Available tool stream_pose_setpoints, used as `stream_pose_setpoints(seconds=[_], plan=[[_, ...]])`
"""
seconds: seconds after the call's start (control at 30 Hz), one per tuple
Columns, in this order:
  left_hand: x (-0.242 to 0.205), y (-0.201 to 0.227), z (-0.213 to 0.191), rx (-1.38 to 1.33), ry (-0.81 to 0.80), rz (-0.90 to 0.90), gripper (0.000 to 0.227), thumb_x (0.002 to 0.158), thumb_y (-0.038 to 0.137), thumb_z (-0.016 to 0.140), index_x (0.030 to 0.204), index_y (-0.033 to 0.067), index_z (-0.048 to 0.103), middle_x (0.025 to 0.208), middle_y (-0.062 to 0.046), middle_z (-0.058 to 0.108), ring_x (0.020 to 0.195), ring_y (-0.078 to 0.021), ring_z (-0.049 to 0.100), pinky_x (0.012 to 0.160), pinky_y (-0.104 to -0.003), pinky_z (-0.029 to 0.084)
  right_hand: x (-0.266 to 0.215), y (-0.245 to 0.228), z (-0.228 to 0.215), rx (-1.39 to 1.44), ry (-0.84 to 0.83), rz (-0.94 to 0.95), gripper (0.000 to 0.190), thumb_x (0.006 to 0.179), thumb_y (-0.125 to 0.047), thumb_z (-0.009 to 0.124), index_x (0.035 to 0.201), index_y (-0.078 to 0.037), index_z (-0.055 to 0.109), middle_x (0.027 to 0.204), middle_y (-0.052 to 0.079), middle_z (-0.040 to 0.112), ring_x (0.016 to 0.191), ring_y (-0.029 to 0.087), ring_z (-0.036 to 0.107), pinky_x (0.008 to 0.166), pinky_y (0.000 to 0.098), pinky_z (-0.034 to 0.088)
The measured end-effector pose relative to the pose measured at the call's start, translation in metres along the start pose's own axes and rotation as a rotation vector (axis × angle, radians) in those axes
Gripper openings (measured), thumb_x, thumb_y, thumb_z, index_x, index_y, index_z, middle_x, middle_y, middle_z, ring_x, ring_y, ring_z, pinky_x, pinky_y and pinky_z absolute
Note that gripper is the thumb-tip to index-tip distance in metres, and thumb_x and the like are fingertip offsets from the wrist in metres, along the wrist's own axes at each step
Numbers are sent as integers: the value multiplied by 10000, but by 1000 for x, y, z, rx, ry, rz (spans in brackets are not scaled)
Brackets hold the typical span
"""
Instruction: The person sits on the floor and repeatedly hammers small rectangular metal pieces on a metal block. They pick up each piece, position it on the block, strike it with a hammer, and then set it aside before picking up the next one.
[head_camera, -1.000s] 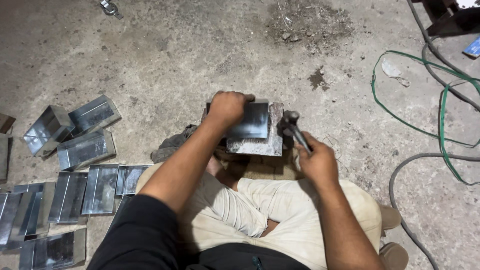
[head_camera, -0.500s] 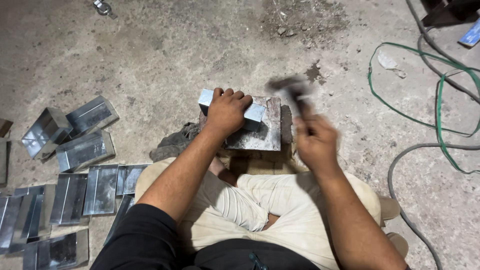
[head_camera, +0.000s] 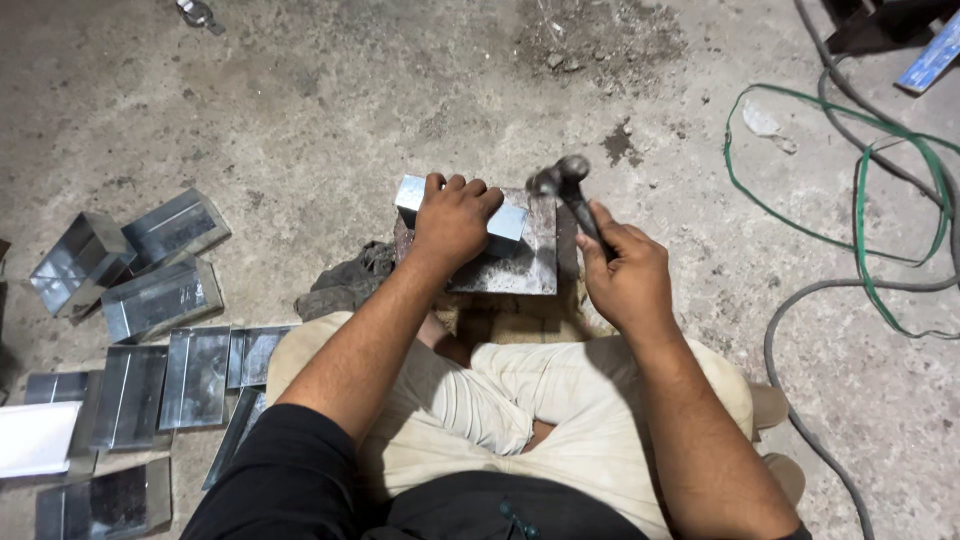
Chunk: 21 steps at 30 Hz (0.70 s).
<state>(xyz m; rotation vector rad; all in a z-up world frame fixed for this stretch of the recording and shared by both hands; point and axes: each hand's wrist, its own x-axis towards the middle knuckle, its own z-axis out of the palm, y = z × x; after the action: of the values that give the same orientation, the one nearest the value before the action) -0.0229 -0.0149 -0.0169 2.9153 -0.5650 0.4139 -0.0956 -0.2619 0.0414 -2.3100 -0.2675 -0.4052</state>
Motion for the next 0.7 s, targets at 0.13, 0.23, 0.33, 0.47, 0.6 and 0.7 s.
stream_pose_setpoints(seconds=[0.13, 0.23, 0.33, 0.47, 0.6, 0.7], plan=[[-2, -1, -2, -17, 5, 4, 241, 834, 104, 608, 1035, 195, 707, 993, -16, 698, 1021, -249, 633, 945, -486, 392, -4, -6, 12, 71, -6, 22, 400, 963, -147, 707, 1352, -62, 676, 845, 131, 711, 662, 196, 657, 599, 324, 525], [1, 3, -7, -6, -32, -11, 258, 834, 111, 605, 1053, 195, 712, 999, -29, 696, 1038, -251, 634, 944, -494, 390, 1, -2, 7, -53, -31, 7, 397, 956, -171, 732, 1344, -96, 698, 860, 138, 724, 693, 193, 683, 654, 335, 543], [8, 2, -6, -4, -181, -58, 275, 877, 116, 589, 1103, 202, 721, 1058, -51, 696, 1080, -248, 630, 987, -494, 379, -8, 5, 12, -18, -19, 195, 428, 966, -204, 698, 1385, -131, 657, 846, 138, 721, 664, 229, 686, 618, 370, 545], [21, -6, 9, 50, -252, -121, 374, 933, 97, 554, 1263, 229, 671, 1218, -53, 678, 1182, -235, 607, 1127, -544, 309, -23, 20, 33, -37, -212, 487, 474, 977, -243, 643, 1440, -162, 584, 928, 166, 734, 747, 295, 738, 713, 408, 577], [19, -14, 15, -121, -123, -215, 538, 955, 392, 623, 1441, 178, 540, 1431, -78, 564, 1352, -286, 486, 1154, -662, 210, -31, 34, 44, -182, -220, 308, 484, 924, -219, 682, 1399, -141, 639, 1038, 250, 738, 955, 406, 711, 853, 446, 552], [8, -18, 11, -203, -266, -193, 913, 812, 684, 736, 1504, 178, 423, 1545, -171, 397, 1436, -387, 333, 1161, -663, 140, -34, 39, 46, -155, -286, 472, 491, 950, -227, 649, 1437, -182, 610, 1073, 258, 729, 1002, 402, 715, 900, 435, 554]])
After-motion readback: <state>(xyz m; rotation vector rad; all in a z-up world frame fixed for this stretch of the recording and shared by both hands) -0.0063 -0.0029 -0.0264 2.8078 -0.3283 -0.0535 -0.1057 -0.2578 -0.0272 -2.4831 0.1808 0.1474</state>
